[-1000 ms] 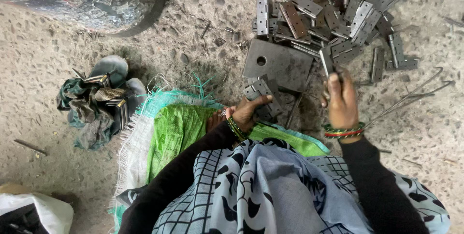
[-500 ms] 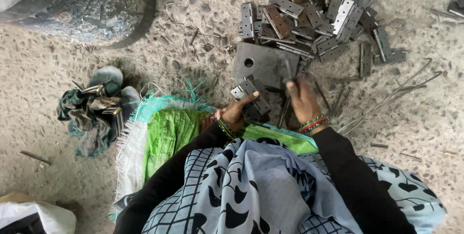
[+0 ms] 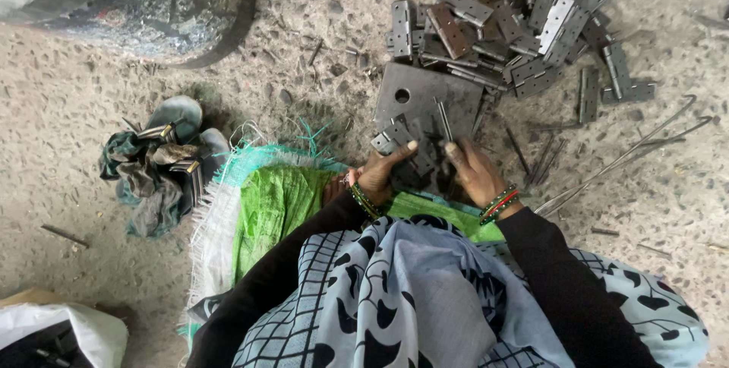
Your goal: The person sits on the floor and assembles metal hinges by placing them on a metal block, inserting pins, and hammering them into place. They repeatedly pick up hinge parts, align them, and use a hammer to secure the pins, then place the finished hinges into a nearby bucket.
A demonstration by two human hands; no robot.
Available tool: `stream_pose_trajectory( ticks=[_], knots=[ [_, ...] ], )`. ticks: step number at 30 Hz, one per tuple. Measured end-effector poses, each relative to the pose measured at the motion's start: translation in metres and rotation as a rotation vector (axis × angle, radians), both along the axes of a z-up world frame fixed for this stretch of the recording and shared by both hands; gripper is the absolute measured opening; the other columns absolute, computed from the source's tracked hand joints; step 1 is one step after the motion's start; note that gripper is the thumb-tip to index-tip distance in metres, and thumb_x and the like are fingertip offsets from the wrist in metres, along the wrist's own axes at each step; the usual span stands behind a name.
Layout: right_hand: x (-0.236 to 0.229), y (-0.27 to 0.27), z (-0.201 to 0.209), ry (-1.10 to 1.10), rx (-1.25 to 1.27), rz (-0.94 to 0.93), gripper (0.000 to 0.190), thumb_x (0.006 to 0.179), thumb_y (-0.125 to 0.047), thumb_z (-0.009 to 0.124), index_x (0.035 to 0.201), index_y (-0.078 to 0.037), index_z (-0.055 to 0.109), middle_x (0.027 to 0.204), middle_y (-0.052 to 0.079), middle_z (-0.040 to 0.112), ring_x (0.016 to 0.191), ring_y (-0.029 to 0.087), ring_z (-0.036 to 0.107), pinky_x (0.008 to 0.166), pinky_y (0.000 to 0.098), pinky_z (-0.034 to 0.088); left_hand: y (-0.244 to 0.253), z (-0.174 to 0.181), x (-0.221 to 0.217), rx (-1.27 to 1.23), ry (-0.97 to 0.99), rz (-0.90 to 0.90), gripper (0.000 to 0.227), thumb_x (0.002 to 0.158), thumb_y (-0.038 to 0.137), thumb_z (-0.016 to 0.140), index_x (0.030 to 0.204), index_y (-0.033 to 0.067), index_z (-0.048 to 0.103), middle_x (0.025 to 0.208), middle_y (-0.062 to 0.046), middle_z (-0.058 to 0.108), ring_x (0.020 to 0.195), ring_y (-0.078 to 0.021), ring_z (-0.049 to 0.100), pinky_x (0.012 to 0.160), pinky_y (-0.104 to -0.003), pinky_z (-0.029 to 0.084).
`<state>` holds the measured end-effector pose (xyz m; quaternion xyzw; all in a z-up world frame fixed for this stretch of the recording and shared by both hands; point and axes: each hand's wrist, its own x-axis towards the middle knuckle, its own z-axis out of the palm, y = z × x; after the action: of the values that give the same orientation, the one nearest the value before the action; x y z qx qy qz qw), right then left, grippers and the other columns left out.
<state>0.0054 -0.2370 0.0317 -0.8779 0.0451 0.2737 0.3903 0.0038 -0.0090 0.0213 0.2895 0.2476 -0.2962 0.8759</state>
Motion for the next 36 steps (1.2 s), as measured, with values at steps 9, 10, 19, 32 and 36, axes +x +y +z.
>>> stream_pose_trajectory(
  ticks=[9,10,19,32,36],
  knots=[
    [0.001,0.016,0.034,0.057,-0.125,0.242,0.075,0.094,-0.069,0.04,0.128,-0.003,0.052,0.091,0.025,0.07,0.08,0.037,0.07,0.073,0.0486,0.054,-0.003,0.003,0.002,0.065,-0.083,0.055,0.043,0.082,0.016,0.086,0.117,0.0045,0.064,0.105,-0.005,0.073,0.093,-0.0187,0.073,0.081,-0.035,0.063],
    [0.001,0.014,0.036,-0.023,-0.073,0.255,0.075,0.095,-0.07,0.042,0.128,-0.003,0.053,0.096,0.024,0.07,0.084,0.037,0.07,0.074,0.0488,0.053,-0.004,0.003,0.002,0.066,-0.081,0.052,0.041,0.082,0.015,0.085,0.115,0.0042,0.064,0.103,-0.006,0.074,0.091,-0.0199,0.073,0.081,-0.035,0.063],
    [-0.006,0.006,0.014,-0.31,0.111,0.244,0.073,0.105,-0.06,0.056,0.136,0.005,0.054,0.121,0.028,0.065,0.11,0.041,0.063,0.09,0.0478,0.049,-0.003,-0.005,0.0,0.113,-0.144,0.058,0.033,0.085,0.01,0.083,0.113,0.0042,0.066,0.102,-0.005,0.073,0.088,-0.0171,0.072,0.078,-0.034,0.063],
    [0.005,-0.005,0.012,0.061,0.298,0.059,0.056,0.104,-0.052,0.048,0.121,-0.004,0.071,0.103,0.015,0.076,0.1,0.026,0.07,0.092,0.0389,0.051,0.003,-0.02,-0.001,0.075,-0.061,0.065,0.049,0.083,0.007,0.079,0.126,0.0019,0.056,0.112,-0.012,0.069,0.098,-0.0235,0.073,0.085,-0.043,0.065],
    [0.011,-0.006,0.012,0.074,0.333,-0.003,0.054,0.102,-0.05,0.053,0.123,-0.004,0.07,0.108,0.014,0.075,0.102,0.026,0.068,0.092,0.0408,0.051,0.004,-0.021,0.001,0.019,-0.092,0.083,0.05,0.083,0.007,0.079,0.128,0.003,0.056,0.113,-0.01,0.069,0.098,-0.0223,0.072,0.086,-0.041,0.064]
  ],
)
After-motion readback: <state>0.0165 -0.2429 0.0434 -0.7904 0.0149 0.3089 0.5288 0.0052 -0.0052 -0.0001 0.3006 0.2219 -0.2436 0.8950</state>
